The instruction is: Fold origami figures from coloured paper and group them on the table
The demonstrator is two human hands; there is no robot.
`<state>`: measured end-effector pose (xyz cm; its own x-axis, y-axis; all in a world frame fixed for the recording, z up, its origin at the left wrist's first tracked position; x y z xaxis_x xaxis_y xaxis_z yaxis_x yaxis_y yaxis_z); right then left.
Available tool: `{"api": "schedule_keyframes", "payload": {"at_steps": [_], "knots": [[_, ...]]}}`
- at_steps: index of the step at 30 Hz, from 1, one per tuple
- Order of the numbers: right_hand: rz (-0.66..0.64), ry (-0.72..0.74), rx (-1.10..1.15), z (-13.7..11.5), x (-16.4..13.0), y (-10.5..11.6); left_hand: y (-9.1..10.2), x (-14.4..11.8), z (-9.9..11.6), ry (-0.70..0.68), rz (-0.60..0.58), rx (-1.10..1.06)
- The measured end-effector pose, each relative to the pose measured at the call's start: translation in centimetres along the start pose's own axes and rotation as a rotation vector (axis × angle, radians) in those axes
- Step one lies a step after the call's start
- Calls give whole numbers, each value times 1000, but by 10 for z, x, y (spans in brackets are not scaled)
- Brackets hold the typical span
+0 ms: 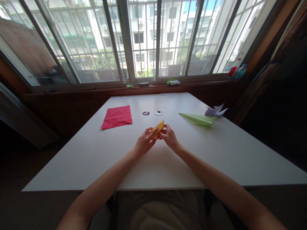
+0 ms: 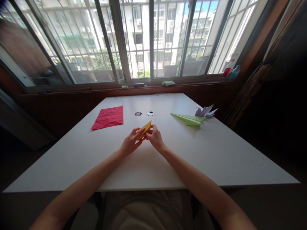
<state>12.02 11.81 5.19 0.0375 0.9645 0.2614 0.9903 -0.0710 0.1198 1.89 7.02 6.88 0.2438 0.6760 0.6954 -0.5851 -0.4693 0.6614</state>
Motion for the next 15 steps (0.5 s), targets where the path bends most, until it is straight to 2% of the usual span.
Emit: {"api": "schedule_keyframes", "payload": {"at_steps": [4, 8, 11, 13, 15], "knots": [[-24, 31, 16, -7, -3, -2, 0, 1, -3, 68, -32, -73], [-80, 74, 111, -17, -5, -6, -3, 3, -20, 269, -25, -372], [52, 129, 119, -23, 1, 11, -11, 2, -34, 457, -43, -626], [136, 143, 112, -24, 6, 22, -16, 1, -33, 535, -94, -793], [119, 98, 151, -20, 10, 23, -21, 0, -24, 574, -176, -934]]}}
Point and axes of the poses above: each hand's wrist, its own x-axis towards the middle knuckle, its own y-axis out of the back of the hand, z = x × y, the point moved 10 cm from there along x, towards the middle knuckle, and after that the axes turned 10 degrees about z, right-handed, at the moved point
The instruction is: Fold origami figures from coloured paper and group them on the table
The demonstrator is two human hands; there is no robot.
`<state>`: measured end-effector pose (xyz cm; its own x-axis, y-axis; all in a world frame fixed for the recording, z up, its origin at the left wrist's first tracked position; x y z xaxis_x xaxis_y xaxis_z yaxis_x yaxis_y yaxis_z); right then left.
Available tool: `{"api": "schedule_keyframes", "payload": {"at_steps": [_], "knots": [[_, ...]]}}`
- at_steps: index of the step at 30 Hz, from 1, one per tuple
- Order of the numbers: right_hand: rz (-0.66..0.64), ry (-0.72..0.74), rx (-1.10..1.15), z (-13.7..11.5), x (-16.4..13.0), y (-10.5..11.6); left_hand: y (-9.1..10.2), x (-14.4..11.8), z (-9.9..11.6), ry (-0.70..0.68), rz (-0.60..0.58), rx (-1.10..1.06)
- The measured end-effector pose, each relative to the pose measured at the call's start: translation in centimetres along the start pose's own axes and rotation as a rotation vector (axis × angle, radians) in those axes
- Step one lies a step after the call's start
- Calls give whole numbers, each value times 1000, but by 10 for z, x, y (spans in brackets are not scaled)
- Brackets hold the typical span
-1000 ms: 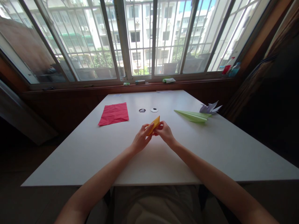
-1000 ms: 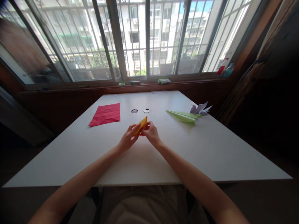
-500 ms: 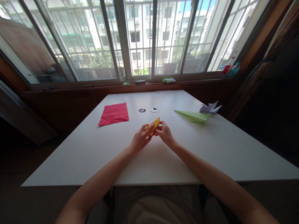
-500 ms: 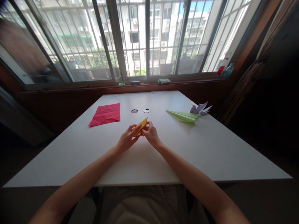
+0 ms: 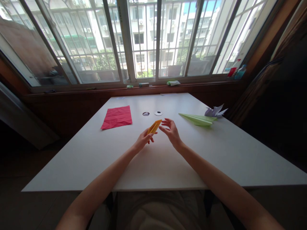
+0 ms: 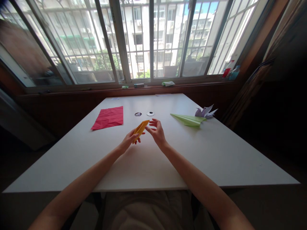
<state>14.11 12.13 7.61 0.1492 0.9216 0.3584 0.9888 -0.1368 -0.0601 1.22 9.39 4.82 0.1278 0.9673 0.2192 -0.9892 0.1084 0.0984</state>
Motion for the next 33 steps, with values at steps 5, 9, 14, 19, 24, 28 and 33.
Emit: {"api": "schedule_keyframes", "payload": {"at_steps": [5, 9, 14, 19, 24, 28, 33], "knots": [[-190, -238, 190, 17, -5, -17, -17, -10, 4, 114, -148, -136], [-286, -308, 259, 20, -13, -27, -19, -11, 0, 151, -151, -149], [-172, -295, 319, 23, -10, -19, -9, -5, -9, 149, -53, -101], [-209, -320, 260, 25, -17, -26, -8, -4, -16, 172, -47, -116], [-154, -323, 184, 31, -16, -22, -11, -7, -15, 195, -79, -122], [-112, -289, 168, 34, -13, -17, -7, -8, -12, 194, -38, -115], [-164, -307, 218, 30, -16, -23, -2, -5, -23, 266, 4, -148]]}}
Point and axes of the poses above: each hand's wrist, its own x-axis towards the middle knuckle, its own y-axis out of the back of the hand, z = x × y, the point moved 10 cm from there along x, towards the middle knuckle, and after that the axes turned 10 degrees about z, right-handed, at the moved point
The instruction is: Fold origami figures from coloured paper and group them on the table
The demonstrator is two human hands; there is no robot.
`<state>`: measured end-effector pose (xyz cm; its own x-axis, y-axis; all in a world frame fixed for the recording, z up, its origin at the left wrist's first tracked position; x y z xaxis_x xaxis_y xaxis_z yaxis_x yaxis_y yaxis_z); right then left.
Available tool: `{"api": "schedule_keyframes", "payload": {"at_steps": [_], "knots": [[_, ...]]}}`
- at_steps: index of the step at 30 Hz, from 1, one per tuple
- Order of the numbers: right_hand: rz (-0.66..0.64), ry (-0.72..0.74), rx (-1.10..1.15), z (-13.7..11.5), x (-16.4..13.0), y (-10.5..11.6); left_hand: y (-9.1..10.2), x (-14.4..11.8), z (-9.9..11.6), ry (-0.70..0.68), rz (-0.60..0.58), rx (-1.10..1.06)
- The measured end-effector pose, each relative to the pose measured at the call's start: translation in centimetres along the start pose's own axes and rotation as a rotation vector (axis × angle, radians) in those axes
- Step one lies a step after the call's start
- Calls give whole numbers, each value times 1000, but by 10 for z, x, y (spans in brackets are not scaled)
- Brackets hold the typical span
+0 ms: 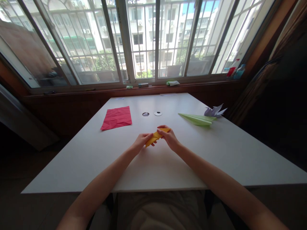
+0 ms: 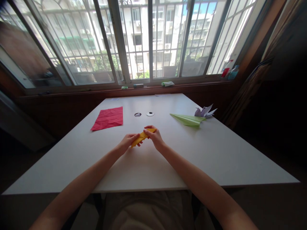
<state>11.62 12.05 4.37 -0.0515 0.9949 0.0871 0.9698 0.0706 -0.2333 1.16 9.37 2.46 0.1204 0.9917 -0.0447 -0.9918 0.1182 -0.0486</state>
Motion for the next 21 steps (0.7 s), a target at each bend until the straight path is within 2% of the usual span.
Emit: {"api": "schedule_keyframes", "payload": {"at_steps": [2, 5, 10, 13, 17, 21], "knots": [[-83, -41, 31, 0, -3, -9, 8, 4, -5, 24, 62, -34], [-161, -47, 43, -2, -6, -18, 10, 7, -12, 67, 59, -34], [-114, -30, -26, 0, -2, -12, 8, 7, -3, -48, 54, 10], [-87, 3, -89, -1, 0, -9, -1, 3, 7, -126, 1, 54], [-81, 34, -159, -3, 1, -8, -10, -2, 8, -99, -73, 109], [-108, 50, -176, -5, 0, -10, -9, -3, 10, -97, -74, 51]]}}
Point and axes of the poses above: each hand's wrist, its own x-axis towards the middle knuckle, its own y-axis out of the back of the hand, z = x × y, the point moved 10 cm from there along x, towards the middle knuckle, and after that the axes turned 10 degrees about z, right-handed, at the moved point
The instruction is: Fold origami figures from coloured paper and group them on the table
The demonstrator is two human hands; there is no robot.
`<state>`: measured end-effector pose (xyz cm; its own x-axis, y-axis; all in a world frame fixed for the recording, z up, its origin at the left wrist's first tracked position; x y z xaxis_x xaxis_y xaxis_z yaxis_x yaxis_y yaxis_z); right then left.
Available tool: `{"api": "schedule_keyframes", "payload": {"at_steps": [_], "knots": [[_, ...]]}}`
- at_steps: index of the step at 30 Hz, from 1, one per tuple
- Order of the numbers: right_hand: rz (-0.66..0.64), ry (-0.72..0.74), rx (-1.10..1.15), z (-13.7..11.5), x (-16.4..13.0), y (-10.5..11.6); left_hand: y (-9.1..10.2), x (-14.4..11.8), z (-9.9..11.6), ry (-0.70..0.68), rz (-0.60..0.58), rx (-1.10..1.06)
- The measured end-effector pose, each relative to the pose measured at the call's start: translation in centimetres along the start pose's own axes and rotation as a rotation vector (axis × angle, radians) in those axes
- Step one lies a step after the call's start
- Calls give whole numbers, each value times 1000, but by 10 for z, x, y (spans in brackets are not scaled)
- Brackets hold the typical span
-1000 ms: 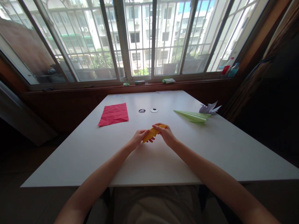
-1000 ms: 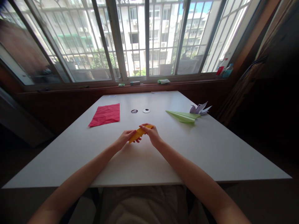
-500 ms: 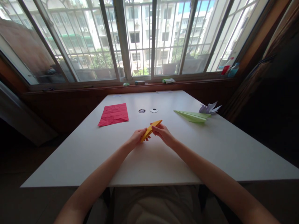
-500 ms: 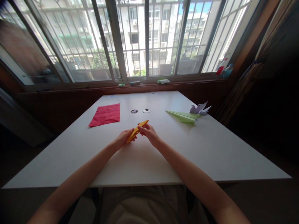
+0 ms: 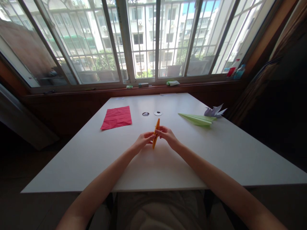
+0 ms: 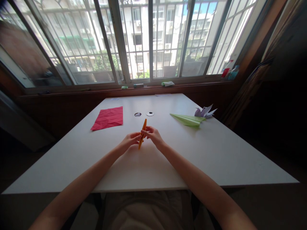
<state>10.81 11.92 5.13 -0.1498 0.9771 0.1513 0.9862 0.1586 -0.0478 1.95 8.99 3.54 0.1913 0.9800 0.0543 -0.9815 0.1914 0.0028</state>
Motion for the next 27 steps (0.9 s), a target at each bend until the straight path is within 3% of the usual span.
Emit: {"api": "schedule_keyframes", "payload": {"at_steps": [8, 17, 23, 27], "knots": [[37, -9, -7, -1, 0, 6, 4, 3, -8, 35, 4, -80], [-40, 63, 55, 4, 4, -3, 18, 8, -18, 73, 155, -77], [-20, 248, -211, -4, -2, -8, 21, 6, -10, -6, 266, 19], [23, 365, -399, -14, -8, -9, 18, 7, -9, -46, 216, 45]]}}
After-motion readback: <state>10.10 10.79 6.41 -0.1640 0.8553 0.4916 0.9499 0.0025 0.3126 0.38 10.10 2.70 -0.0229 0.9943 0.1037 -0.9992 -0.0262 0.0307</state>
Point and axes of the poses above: each hand's wrist, its own x-axis towards the middle knuckle, its own y-axis out of the back of the hand, z = x × y, the point moved 10 cm from there along x, towards the middle knuckle, and after that the axes turned 10 degrees about z, right-handed, at the moved point
